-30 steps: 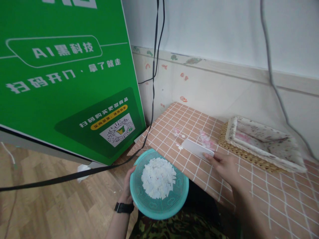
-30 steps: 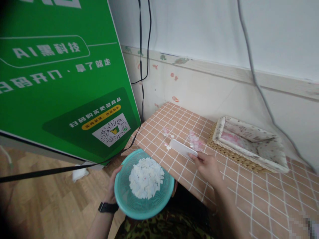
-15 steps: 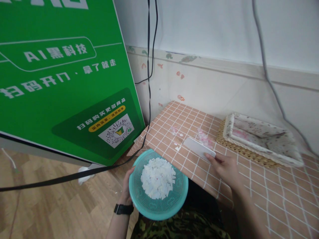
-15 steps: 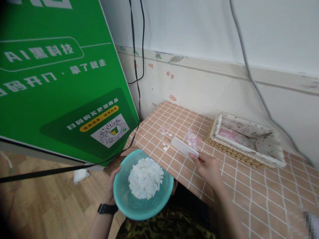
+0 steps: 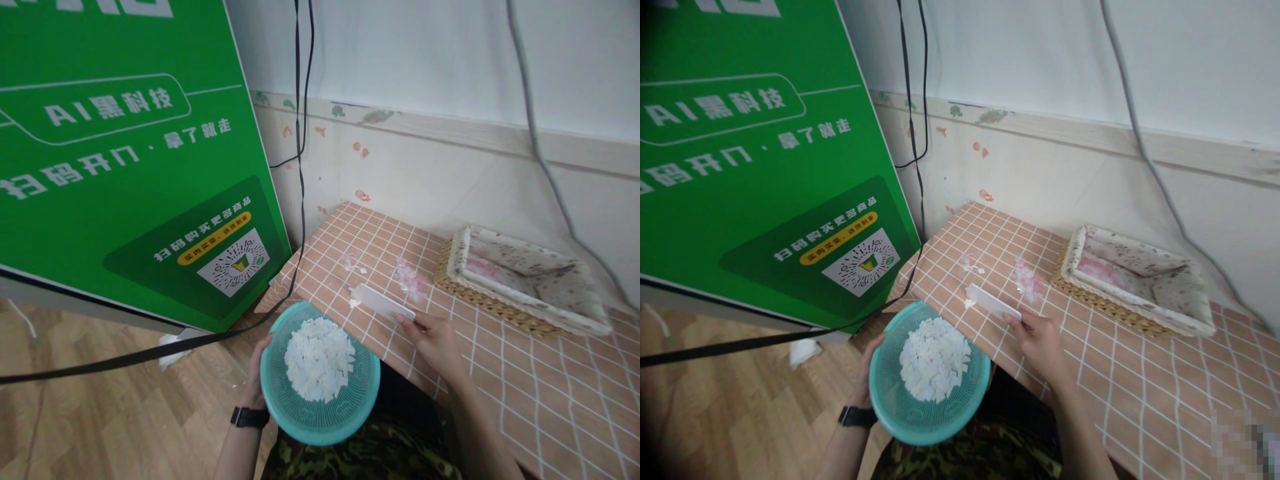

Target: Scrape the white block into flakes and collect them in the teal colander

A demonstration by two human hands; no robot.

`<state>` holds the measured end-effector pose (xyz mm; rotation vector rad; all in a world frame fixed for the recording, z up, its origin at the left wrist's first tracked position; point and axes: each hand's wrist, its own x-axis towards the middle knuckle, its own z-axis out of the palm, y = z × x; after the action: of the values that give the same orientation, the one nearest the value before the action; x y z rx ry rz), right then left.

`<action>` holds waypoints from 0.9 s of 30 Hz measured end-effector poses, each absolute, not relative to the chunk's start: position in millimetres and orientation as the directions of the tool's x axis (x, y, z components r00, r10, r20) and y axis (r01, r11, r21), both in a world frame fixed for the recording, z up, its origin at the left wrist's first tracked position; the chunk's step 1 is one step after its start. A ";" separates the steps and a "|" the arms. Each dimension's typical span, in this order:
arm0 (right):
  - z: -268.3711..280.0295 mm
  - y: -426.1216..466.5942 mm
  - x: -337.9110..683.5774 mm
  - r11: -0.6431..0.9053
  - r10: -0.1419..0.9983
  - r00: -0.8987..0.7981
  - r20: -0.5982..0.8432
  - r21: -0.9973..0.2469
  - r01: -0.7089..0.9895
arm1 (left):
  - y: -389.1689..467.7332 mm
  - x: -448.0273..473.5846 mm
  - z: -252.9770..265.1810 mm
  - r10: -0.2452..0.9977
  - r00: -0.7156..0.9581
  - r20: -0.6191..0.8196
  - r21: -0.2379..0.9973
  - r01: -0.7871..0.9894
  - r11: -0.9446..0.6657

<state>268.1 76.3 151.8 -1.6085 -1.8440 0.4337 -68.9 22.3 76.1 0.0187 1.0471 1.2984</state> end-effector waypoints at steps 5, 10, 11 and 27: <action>153.0 74.4 267.4 0.134 0.963 0.052 0.264 -0.640 0.757 | 24.7 -65.3 79.6 0.755 -0.102 -0.647 0.543 -0.757 0.363; 149.7 82.2 260.7 0.169 0.961 0.001 0.277 -0.591 0.789 | 25.3 -62.3 83.4 0.752 -0.118 -0.649 0.541 -0.766 0.346; 149.7 83.0 260.7 0.179 0.962 -0.016 0.274 -0.583 0.793 | 25.0 -61.9 84.0 0.755 -0.118 -0.645 0.540 -0.769 0.342; 146.5 76.6 256.5 0.219 0.972 -0.101 0.210 -0.671 0.708 | 23.2 -65.3 70.8 0.760 -0.074 -0.645 0.509 -0.784 0.355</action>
<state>256.5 76.6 146.5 -1.5501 -1.8739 0.5450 -65.3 23.2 70.8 -0.0284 1.0408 1.2743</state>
